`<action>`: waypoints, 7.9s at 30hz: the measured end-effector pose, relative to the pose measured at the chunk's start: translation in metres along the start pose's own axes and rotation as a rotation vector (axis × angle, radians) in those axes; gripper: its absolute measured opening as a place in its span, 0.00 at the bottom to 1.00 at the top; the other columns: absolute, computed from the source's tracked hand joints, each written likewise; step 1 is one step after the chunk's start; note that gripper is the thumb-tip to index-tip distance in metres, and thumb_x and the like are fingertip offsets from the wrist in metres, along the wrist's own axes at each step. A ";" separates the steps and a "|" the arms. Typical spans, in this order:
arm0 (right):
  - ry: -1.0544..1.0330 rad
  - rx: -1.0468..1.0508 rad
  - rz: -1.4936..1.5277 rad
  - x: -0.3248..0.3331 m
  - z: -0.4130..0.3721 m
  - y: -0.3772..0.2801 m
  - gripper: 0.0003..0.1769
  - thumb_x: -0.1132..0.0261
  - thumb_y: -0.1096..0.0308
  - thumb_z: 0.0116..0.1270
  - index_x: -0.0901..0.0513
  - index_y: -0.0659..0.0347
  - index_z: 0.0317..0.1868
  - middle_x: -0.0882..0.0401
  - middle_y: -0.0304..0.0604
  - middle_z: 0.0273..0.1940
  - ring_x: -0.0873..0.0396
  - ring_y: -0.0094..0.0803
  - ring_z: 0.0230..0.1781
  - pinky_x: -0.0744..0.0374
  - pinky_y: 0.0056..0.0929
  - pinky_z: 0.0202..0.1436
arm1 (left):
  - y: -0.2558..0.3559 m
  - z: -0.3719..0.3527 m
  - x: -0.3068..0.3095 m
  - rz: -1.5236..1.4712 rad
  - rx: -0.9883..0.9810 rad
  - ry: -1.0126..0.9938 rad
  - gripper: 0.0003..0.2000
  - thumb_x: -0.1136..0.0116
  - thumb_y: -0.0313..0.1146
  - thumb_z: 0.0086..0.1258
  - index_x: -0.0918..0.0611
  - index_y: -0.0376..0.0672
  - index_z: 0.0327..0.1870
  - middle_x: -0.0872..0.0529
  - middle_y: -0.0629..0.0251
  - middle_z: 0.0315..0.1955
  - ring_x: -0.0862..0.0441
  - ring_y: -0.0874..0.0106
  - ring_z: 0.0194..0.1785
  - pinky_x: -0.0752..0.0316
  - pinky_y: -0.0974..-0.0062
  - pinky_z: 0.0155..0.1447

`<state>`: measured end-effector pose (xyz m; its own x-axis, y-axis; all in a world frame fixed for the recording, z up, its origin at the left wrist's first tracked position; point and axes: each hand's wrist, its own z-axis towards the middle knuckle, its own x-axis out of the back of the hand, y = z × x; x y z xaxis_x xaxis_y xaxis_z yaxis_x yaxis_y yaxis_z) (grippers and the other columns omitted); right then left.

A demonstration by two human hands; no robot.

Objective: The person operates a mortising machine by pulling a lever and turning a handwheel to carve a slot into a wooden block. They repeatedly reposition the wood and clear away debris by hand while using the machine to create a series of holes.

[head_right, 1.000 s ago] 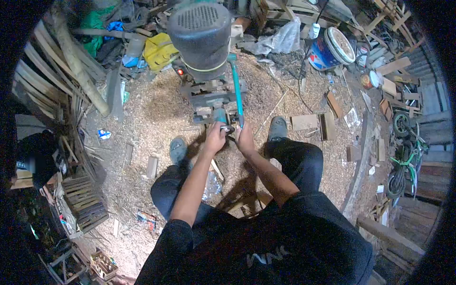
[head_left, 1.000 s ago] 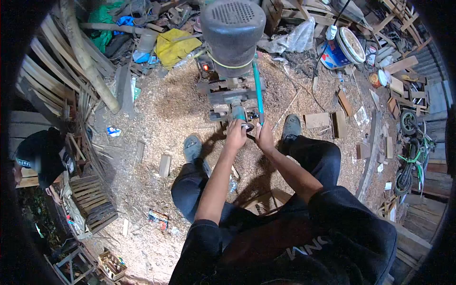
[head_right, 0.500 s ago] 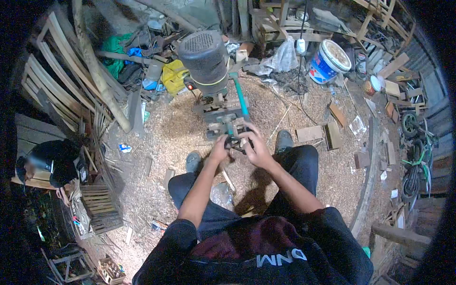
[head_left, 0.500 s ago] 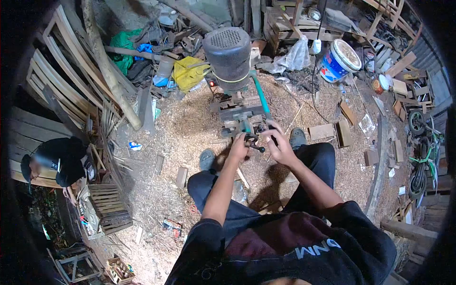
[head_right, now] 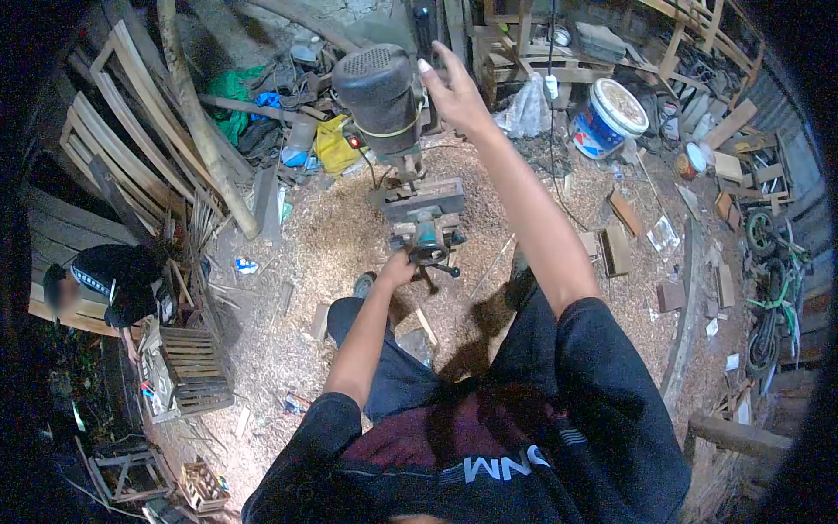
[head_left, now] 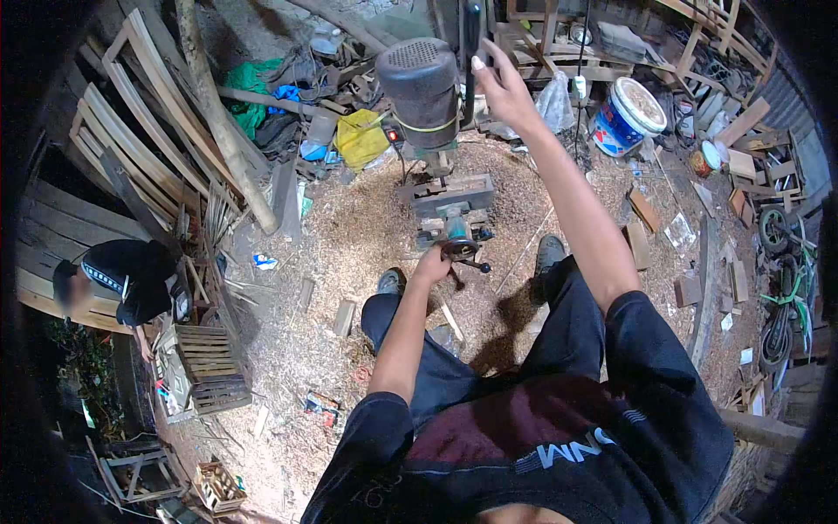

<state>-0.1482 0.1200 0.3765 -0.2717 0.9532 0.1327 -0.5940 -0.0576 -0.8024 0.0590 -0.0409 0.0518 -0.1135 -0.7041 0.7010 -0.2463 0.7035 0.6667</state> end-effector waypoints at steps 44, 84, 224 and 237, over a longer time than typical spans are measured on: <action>0.061 -1.382 0.573 -0.110 -0.380 0.249 0.35 0.55 0.39 0.75 0.23 0.67 0.55 0.21 0.48 0.46 0.28 0.32 0.35 0.28 0.31 0.37 | -0.029 -0.010 -0.023 -0.087 0.100 -0.155 0.43 0.46 0.38 0.69 0.62 0.46 0.78 0.33 0.37 0.67 0.31 0.48 0.68 0.36 0.65 0.71; 0.226 -0.259 -0.372 -0.044 0.259 0.084 0.42 0.38 0.34 0.63 0.18 0.77 0.38 0.16 0.57 0.42 0.18 0.44 0.49 0.23 0.40 0.52 | 0.258 0.086 0.258 0.280 -0.695 1.305 0.12 0.37 0.43 0.65 0.16 0.45 0.40 0.17 0.65 0.41 0.22 0.61 0.53 0.42 0.44 0.68; -0.148 -0.110 -0.352 -0.016 -0.266 0.104 0.23 0.47 0.75 0.57 0.22 0.58 0.55 0.34 0.61 0.66 0.30 0.50 0.66 0.36 0.47 0.71 | -0.011 0.013 -0.065 -0.135 -0.156 0.499 0.26 0.41 0.31 0.67 0.31 0.39 0.67 0.29 0.41 0.63 0.30 0.47 0.65 0.33 0.59 0.68; -0.020 -0.160 0.344 -0.006 -0.014 0.014 0.40 0.63 0.33 0.75 0.38 0.58 0.71 0.32 0.50 0.65 0.25 0.41 0.57 0.24 0.42 0.57 | 0.029 0.007 0.021 0.024 0.061 0.001 0.21 0.41 0.39 0.65 0.21 0.37 0.56 0.20 0.42 0.54 0.23 0.49 0.59 0.29 0.60 0.65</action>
<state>-0.1444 0.1177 0.3561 -0.4504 0.8802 -0.1499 -0.3400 -0.3243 -0.8828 0.0429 -0.0357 0.0844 -0.1185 -0.6872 0.7167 -0.3015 0.7126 0.6335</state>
